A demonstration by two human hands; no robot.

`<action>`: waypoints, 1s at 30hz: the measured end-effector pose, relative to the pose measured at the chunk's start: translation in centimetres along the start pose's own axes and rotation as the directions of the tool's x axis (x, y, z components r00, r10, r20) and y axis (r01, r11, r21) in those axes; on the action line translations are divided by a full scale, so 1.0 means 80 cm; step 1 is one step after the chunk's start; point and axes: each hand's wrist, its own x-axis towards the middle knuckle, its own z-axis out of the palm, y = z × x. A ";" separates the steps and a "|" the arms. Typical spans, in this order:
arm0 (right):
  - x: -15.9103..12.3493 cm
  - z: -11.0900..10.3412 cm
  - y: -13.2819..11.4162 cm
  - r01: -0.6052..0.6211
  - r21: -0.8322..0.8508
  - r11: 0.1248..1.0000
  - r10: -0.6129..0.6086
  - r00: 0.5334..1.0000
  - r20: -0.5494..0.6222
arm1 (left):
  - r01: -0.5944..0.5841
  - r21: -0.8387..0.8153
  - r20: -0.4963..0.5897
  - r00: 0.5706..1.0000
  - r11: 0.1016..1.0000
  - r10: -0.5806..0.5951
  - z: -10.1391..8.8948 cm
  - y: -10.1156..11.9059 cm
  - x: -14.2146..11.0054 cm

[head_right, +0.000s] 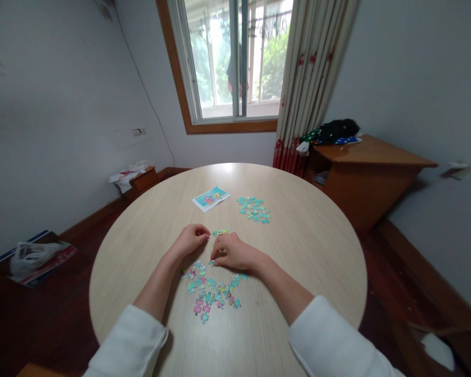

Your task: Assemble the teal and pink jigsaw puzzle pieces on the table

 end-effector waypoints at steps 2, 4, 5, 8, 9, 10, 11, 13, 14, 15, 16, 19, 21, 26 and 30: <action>0.000 -0.001 0.003 0.006 0.012 1.000 -0.006 1.000 -0.014 | 0.001 -0.013 0.004 1.000 1.000 -0.001 0.000 -0.001 0.001; 0.000 -0.002 0.007 0.014 0.017 1.000 -0.013 0.999 -0.034 | 0.003 -0.027 0.007 1.000 1.000 -0.003 0.000 -0.002 0.001; 0.000 -0.002 0.009 0.014 0.018 1.000 -0.013 0.999 -0.046 | 0.004 -0.035 0.006 1.000 0.999 -0.004 0.000 -0.002 0.002; 0.000 -0.003 0.014 -0.003 0.026 1.000 0.005 0.997 -0.076 | -0.004 -0.052 0.005 1.000 0.999 0.004 -0.002 -0.004 0.001; 0.001 -0.003 0.016 -0.011 0.029 1.000 0.013 0.996 -0.084 | -0.010 -0.054 0.008 1.000 0.999 0.011 -0.002 -0.004 0.001; 0.001 -0.003 0.017 -0.015 0.027 1.000 0.017 0.996 -0.092 | -0.018 -0.054 0.011 1.000 0.998 0.019 -0.003 -0.005 0.001; 0.001 -0.003 0.018 -0.016 0.023 1.000 0.018 0.995 -0.097 | -0.027 -0.054 0.014 1.000 0.998 0.028 -0.004 -0.006 0.001; 0.001 -0.003 0.019 -0.014 0.013 1.000 0.015 0.995 -0.103 | -0.041 -0.061 0.019 0.999 0.997 0.042 -0.005 -0.009 0.001; 0.000 -0.003 0.019 -0.012 0.010 1.000 0.013 0.995 -0.102 | -0.047 -0.066 0.021 0.999 0.997 0.049 -0.005 -0.010 0.001; 0.000 -0.003 0.019 -0.012 0.011 1.000 0.013 0.995 -0.102 | -0.053 -0.072 0.022 0.998 0.996 0.054 -0.005 -0.011 0.001; 0.000 -0.002 0.020 -0.015 0.013 1.000 0.016 0.994 -0.104 | -0.056 -0.075 0.024 0.998 0.996 0.058 -0.005 -0.012 0.001; 0.000 -0.002 0.020 -0.028 0.023 0.999 0.031 0.993 -0.114 | -0.053 -0.073 0.028 0.998 0.996 0.056 -0.005 -0.013 0.002; 0.000 -0.001 0.019 -0.038 0.022 0.999 0.040 0.993 -0.114 | -0.047 -0.069 0.035 0.998 0.996 0.050 -0.005 -0.013 0.002; -0.002 -0.002 0.018 -0.060 -0.015 0.998 0.058 0.993 -0.105 | -0.057 -0.075 0.052 0.997 0.996 0.061 -0.006 -0.009 0.000; -0.003 -0.004 0.015 -0.080 -0.035 0.996 0.076 0.992 -0.102 | -0.058 -0.058 0.067 0.996 0.997 0.062 -0.007 -0.005 -0.001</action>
